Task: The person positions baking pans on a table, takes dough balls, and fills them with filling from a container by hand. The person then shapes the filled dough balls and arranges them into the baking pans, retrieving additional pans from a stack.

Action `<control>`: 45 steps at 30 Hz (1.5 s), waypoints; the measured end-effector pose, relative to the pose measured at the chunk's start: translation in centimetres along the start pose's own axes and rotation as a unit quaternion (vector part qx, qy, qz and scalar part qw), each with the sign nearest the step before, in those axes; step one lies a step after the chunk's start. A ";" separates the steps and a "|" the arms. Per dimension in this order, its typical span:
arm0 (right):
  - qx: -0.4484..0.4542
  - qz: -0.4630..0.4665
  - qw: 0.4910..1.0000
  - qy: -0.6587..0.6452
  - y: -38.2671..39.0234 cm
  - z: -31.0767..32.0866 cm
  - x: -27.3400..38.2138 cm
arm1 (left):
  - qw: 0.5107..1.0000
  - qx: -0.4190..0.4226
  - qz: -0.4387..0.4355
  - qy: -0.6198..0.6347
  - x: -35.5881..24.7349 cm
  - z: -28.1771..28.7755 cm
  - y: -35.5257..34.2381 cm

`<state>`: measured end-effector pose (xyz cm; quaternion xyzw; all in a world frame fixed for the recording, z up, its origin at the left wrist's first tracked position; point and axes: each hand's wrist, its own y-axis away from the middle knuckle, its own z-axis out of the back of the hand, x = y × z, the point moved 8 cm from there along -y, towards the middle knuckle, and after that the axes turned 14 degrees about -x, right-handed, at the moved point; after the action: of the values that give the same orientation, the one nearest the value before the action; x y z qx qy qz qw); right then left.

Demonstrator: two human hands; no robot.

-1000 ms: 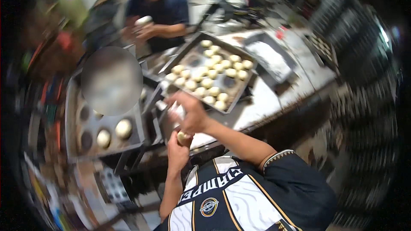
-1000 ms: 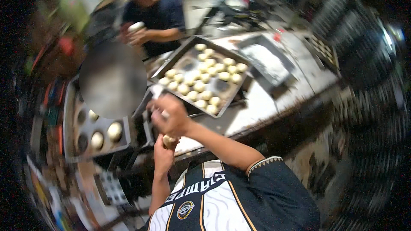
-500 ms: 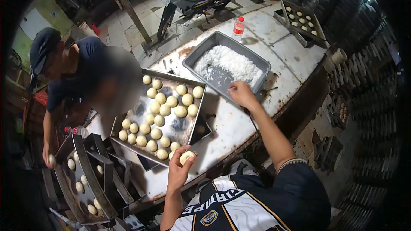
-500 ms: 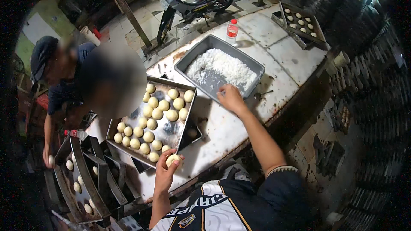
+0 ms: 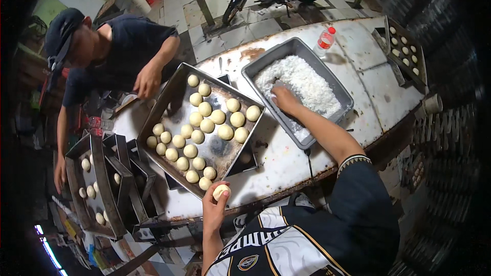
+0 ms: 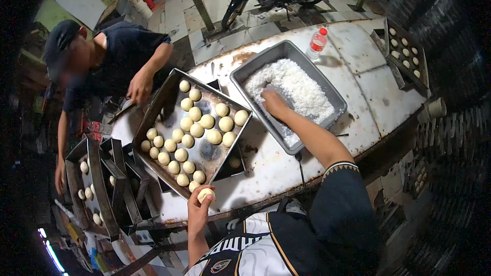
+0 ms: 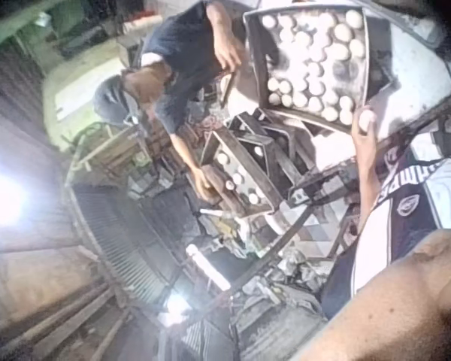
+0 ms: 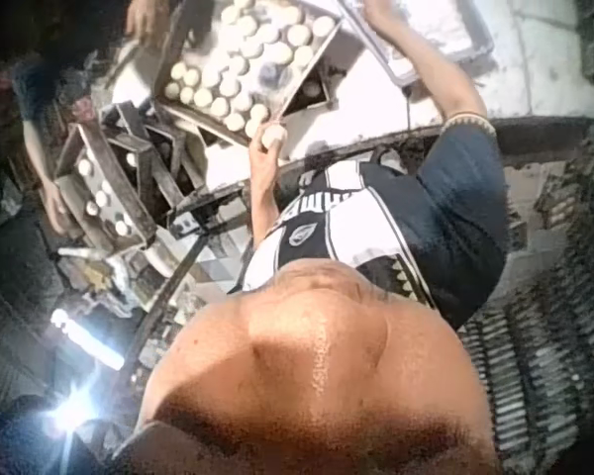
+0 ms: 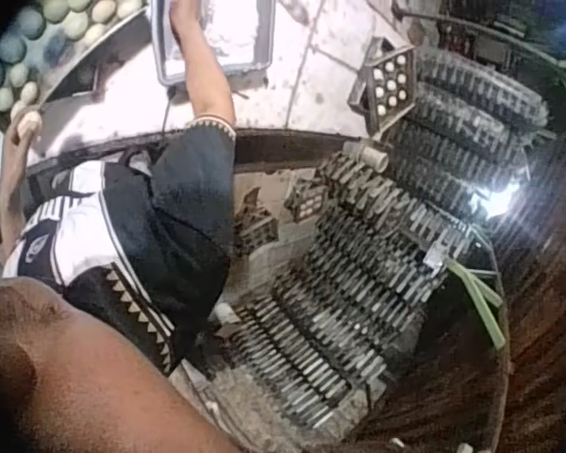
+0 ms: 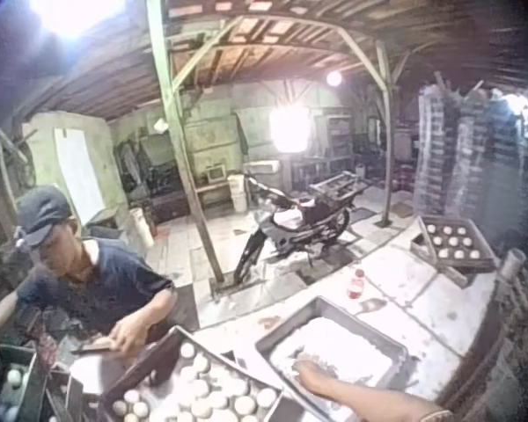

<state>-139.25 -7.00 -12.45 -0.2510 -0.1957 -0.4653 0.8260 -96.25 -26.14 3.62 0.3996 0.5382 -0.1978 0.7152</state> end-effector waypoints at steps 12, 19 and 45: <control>0.108 0.305 0.946 0.002 3.1 1.9 2.1 | 0.997 -0.072 -0.011 0.034 -0.1 0.8 -1.8; 0.023 0.153 0.986 -0.060 0.9 4.3 1.5 | 0.989 -0.036 -0.132 -0.055 -5.3 -3.5 -5.5; -0.028 0.340 0.905 -0.255 19.2 16.0 45.6 | 0.948 0.070 -0.203 0.235 -10.8 4.2 3.8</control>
<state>-101.71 -19.54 21.21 -0.4352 -0.2892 -0.0817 0.8487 -94.68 -28.76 15.45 0.3660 0.7459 -0.2759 0.4833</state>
